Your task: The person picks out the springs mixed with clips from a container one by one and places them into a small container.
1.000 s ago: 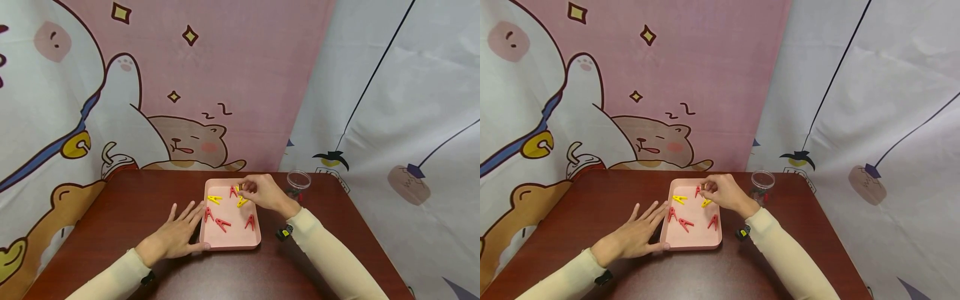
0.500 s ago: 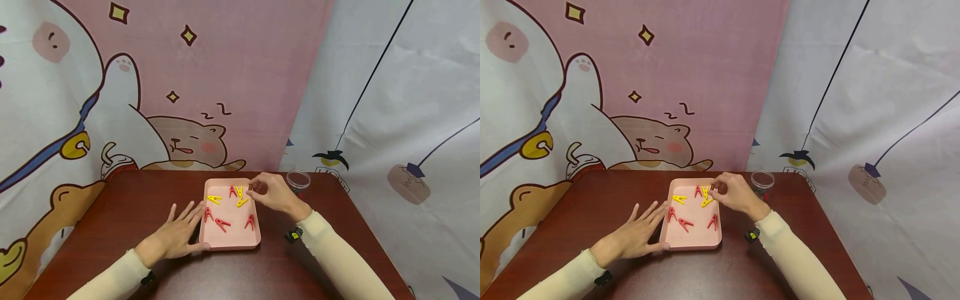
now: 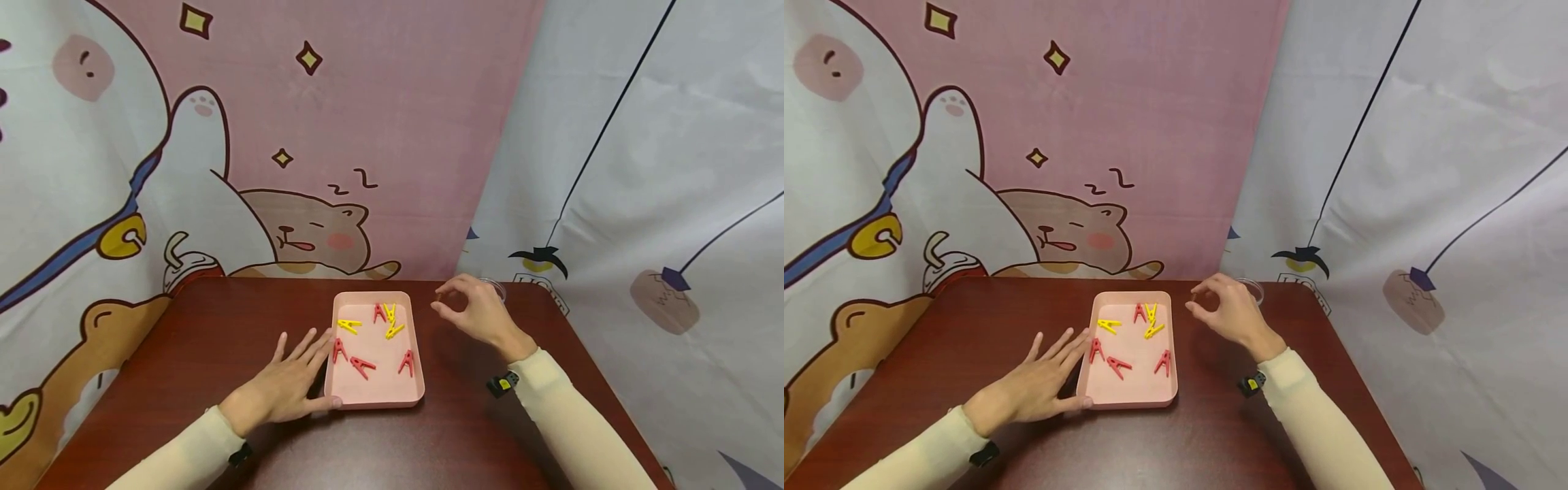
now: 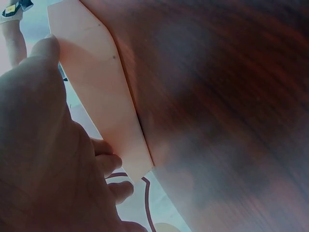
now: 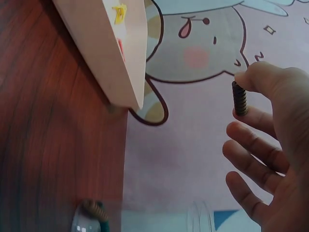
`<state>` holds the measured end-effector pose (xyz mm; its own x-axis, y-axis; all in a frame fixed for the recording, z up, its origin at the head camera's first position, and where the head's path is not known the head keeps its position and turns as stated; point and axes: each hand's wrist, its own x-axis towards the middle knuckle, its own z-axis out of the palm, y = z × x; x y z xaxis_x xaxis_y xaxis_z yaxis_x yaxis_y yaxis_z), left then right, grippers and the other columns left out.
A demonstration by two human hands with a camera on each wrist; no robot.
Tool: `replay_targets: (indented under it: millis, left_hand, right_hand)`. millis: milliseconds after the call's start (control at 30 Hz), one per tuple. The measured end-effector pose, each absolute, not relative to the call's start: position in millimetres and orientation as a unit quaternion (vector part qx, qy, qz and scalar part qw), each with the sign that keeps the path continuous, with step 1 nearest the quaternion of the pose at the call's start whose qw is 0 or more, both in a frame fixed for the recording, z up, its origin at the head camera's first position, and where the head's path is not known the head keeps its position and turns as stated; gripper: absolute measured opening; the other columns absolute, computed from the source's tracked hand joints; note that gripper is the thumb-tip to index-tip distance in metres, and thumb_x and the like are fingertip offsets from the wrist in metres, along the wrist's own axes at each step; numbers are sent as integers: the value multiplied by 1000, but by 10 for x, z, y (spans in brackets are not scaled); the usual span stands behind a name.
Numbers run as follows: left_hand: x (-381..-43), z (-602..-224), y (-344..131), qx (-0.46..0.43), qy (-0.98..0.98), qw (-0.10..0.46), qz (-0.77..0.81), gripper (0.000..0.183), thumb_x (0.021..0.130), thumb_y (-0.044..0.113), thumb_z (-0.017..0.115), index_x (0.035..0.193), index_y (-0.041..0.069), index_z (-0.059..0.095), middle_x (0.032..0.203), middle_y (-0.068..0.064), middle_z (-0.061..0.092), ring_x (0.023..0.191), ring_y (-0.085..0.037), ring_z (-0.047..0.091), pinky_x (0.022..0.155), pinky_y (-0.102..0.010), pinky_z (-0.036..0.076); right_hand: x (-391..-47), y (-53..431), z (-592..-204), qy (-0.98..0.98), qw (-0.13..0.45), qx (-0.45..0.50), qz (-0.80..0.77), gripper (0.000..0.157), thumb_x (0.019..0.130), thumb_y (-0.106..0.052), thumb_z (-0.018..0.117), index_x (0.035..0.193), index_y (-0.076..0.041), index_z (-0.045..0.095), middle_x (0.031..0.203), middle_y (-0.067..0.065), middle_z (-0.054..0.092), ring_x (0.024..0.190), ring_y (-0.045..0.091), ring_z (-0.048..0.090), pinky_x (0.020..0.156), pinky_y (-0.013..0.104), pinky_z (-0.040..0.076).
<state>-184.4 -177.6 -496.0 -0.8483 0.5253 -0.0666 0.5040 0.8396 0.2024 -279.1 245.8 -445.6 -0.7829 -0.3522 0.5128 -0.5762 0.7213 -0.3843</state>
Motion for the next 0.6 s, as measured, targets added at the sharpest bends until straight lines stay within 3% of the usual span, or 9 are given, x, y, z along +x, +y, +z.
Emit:
replay_targets:
  millis: [233, 600]
  left_hand:
    - [-1848, -4957, -1771, 269, 957, 61, 86, 120, 103, 87, 64, 186, 9, 26, 196, -13, 24, 183, -47, 22, 138, -89, 11]
    - [-1852, -4968, -1793, 270, 958, 54, 82, 121, 103, 88, 62, 186, 8, 26, 196, -13, 24, 182, -46, 23, 138, -90, 13]
  right_hand:
    - [-2821, 2669, -4463, -909, 222, 228, 268, 29, 100, -33, 95, 122, -14, 89, 125, 4, 81, 107, 31, 78, 87, 54, 67]
    - [-2915, 2974, -4501, -912, 239, 209, 261, 29, 100, -32, 95, 120, -11, 89, 126, 9, 82, 118, 36, 79, 99, 63, 65]
